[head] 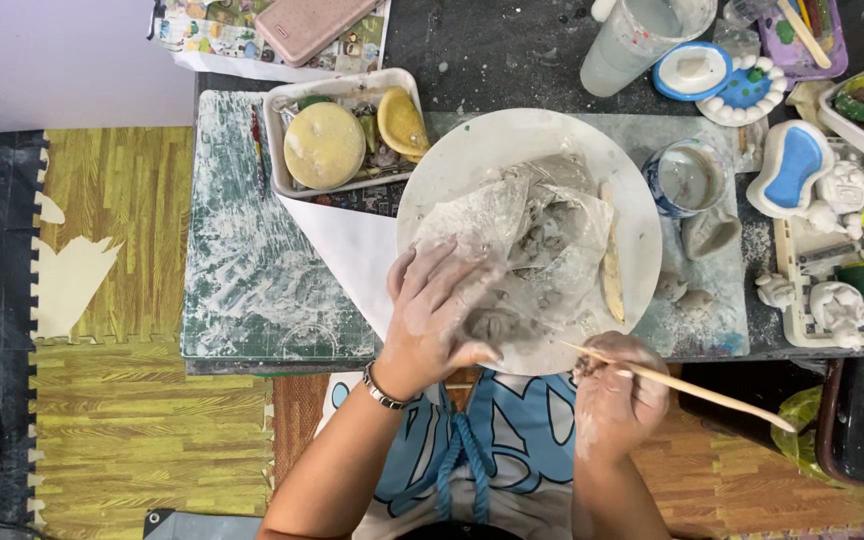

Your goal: The person shapes a small piece of clay into a figurine using their hands and a wooden modeling tool. They roll the clay into a ball, then use the tool to carve and refine details on the surface of the small sculpture.

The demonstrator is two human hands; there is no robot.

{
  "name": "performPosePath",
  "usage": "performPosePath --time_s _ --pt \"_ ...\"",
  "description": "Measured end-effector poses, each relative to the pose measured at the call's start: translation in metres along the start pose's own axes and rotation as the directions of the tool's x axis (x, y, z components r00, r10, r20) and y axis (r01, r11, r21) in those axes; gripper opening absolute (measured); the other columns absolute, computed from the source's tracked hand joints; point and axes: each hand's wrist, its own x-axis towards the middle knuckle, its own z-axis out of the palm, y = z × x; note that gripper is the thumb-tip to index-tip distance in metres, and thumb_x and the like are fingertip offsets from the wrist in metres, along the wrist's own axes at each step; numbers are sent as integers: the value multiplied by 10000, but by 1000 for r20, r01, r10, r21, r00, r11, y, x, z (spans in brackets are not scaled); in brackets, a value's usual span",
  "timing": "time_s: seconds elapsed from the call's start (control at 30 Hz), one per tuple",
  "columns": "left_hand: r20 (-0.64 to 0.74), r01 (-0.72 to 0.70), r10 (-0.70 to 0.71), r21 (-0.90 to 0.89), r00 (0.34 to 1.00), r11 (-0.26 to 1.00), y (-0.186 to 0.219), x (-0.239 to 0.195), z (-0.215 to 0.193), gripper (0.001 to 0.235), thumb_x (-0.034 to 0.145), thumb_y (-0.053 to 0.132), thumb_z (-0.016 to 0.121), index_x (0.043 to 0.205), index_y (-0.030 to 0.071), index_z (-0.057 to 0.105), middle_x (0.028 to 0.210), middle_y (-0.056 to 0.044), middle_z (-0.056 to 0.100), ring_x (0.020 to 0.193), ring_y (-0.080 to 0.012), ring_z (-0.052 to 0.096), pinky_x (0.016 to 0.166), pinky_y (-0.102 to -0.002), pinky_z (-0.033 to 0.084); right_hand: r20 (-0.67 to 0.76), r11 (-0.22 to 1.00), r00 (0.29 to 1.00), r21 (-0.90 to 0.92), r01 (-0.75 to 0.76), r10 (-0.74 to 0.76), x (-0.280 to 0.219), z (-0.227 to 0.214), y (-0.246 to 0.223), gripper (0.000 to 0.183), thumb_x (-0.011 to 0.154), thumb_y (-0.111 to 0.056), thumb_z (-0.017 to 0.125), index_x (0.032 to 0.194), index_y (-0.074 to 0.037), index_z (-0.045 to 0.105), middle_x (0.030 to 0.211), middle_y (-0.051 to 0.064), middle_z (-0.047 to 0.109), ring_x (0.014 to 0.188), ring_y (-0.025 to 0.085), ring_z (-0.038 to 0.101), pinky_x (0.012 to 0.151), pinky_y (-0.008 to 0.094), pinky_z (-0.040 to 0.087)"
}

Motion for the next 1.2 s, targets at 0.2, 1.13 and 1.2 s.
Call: performPosePath --time_s 0.2,1.13,1.2 --pt "88 -43 41 15 995 999 -9 -21 7 765 775 669 757 1400 247 628 1499 -61 549 1442 -364 467 1210 -570 305 86 974 993 -204 100 -84 4 5 15 136 983 -6 705 1096 27 637 945 137 670 736 157 614 638 260 512" --pt "-40 201 -202 -20 979 979 38 -59 56 492 920 379 862 1307 134 681 1526 -176 485 1380 -390 504 1206 -528 311 221 831 959 -488 267 -179 13 22 21 78 1059 -19 514 1029 26 459 793 136 551 674 215 527 638 383 511" --pt "-58 207 -208 -13 976 978 38 -60 61 454 916 386 866 1261 144 698 1515 -150 505 1368 -365 516 1209 -514 309 219 827 966 -512 232 -135 14 20 19 82 1072 -22 518 1021 31 481 792 135 554 633 214 525 640 383 503"
